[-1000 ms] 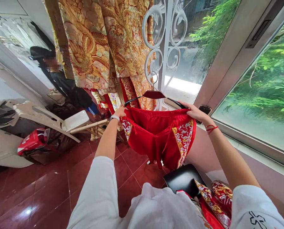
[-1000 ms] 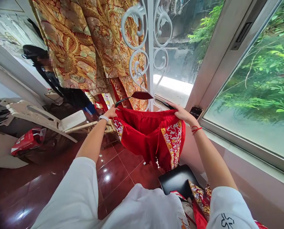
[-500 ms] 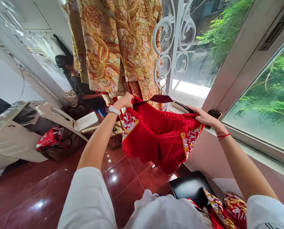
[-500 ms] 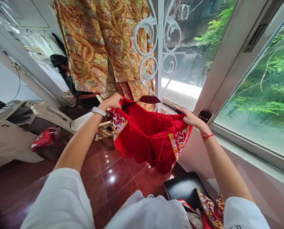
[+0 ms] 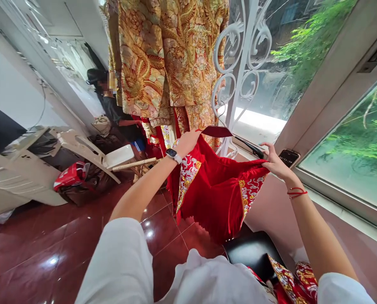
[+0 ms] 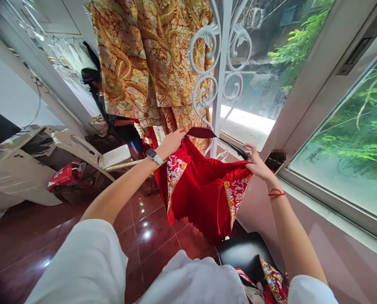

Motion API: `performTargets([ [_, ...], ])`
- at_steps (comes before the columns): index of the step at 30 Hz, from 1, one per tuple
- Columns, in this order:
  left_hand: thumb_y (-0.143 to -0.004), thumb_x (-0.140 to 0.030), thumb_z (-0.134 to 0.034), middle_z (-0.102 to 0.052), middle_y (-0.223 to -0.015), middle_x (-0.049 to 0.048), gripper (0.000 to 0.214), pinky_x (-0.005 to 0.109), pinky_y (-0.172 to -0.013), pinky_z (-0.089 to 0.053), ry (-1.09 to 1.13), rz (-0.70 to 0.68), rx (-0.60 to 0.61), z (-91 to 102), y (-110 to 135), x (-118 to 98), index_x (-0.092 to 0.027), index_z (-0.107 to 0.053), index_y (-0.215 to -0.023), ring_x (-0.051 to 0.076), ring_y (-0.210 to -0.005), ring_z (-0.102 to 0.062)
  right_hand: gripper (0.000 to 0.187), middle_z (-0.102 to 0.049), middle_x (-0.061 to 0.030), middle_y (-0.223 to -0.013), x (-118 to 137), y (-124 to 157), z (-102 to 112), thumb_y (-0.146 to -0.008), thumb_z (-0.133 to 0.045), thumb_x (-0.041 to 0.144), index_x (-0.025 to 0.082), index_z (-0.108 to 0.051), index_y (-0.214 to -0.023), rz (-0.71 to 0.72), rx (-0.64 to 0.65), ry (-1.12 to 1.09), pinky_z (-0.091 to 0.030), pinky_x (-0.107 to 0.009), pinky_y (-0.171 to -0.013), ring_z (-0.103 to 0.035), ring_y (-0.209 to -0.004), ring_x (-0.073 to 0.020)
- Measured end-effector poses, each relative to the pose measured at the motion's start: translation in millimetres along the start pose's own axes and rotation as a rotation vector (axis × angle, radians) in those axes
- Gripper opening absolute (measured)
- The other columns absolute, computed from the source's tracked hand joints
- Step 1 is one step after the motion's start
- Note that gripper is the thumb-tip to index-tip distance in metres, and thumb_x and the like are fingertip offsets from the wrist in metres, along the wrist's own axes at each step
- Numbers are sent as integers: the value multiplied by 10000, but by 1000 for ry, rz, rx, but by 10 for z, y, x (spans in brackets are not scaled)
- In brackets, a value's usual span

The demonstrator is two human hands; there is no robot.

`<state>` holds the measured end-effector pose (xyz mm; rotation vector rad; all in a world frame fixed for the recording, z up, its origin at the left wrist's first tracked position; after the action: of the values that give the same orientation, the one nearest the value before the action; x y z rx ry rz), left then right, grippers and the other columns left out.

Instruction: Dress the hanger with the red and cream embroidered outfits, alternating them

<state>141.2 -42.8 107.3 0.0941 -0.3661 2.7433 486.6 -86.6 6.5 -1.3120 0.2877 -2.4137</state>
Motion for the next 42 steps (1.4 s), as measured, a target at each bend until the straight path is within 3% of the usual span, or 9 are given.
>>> performTargets([
  [2,-955,-25,-330,-587,-1301,187,479,372,-965,-538,-17,3,-9,-22,-3,61,-127,-547,-1370,268,-1105,-692,560,-578,-111,-1437,-118,126,159,-641,-487,119,262,-534,-1181,-52,-74,-52,-608,-410,-751,-708,-936,-244],
  [5,-936,-24,-335,-594,-1281,185,485,380,-964,-539,-27,-3,5,-37,-20,57,-127,-554,-1357,277,-1097,-692,209,-632,-110,-1345,-200,252,385,-615,-462,112,209,-602,-735,-3,-103,106,-560,-435,-897,-633,-1171,-304],
  [7,-931,-27,-339,-602,-1278,176,488,383,-981,-536,-17,-23,23,-42,-19,16,-132,-547,-1360,276,-1110,-685,228,-673,-110,-1262,-211,248,476,-602,-450,86,202,-644,-634,2,-31,303,-511,-449,-996,-606,-1223,-313],
  [12,-929,-34,-344,-597,-1317,183,467,402,-990,-537,11,-44,27,-54,39,-45,-115,-548,-1341,295,-1129,-675,494,-750,-82,-1079,-89,37,631,-655,-453,33,227,-807,-940,-81,115,717,-540,-381,-906,-682,-972,-256],
  [19,-951,-44,-315,-581,-1256,233,418,427,-885,-561,-41,43,25,1,102,-81,-74,-548,-1297,344,-1066,-700,536,-781,-64,-1035,277,-235,866,-699,-543,77,305,-798,-1112,-135,141,987,-546,-389,-785,-697,-845,-262],
  [31,-951,-25,-313,-555,-1279,258,405,425,-862,-581,-97,89,46,61,126,-245,-27,-550,-1280,342,-1047,-714,630,-787,-16,-918,776,-82,888,-652,-589,75,338,-758,-1199,-138,510,961,-482,-302,-670,-670,-720,-194],
  [33,-957,-27,-308,-549,-1299,253,409,418,-862,-585,-103,98,42,78,142,-271,-33,-551,-1286,326,-1032,-721,609,-787,-10,-914,865,-119,853,-666,-571,82,322,-763,-1192,-183,443,1009,-486,-282,-666,-666,-714,-178],
  [38,-975,-38,-308,-545,-1331,253,421,397,-872,-589,-86,122,64,112,174,-344,-39,-540,-1327,315,-1055,-719,391,-781,-98,-870,1108,-391,718,-737,-571,108,157,-821,-1034,-274,-192,881,-540,-323,-739,-686,-788,-235],
  [42,-972,-31,-324,-560,-1315,245,419,409,-893,-588,-40,155,63,114,155,-370,-49,-548,-1326,318,-1076,-713,347,-766,-158,-881,1219,-678,636,-761,-571,80,82,-807,-1014,-245,-481,725,-545,-407,-854,-691,-876,-282],
])
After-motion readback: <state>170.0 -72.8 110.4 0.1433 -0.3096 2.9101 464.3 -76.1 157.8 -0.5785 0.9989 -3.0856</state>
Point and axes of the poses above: each hand's wrist, its own y-axis away from the middle knuckle, its own z-axis out of the back of the hand, x = y × z, the point moved 4 cm from there along -y, towards the middle knuckle
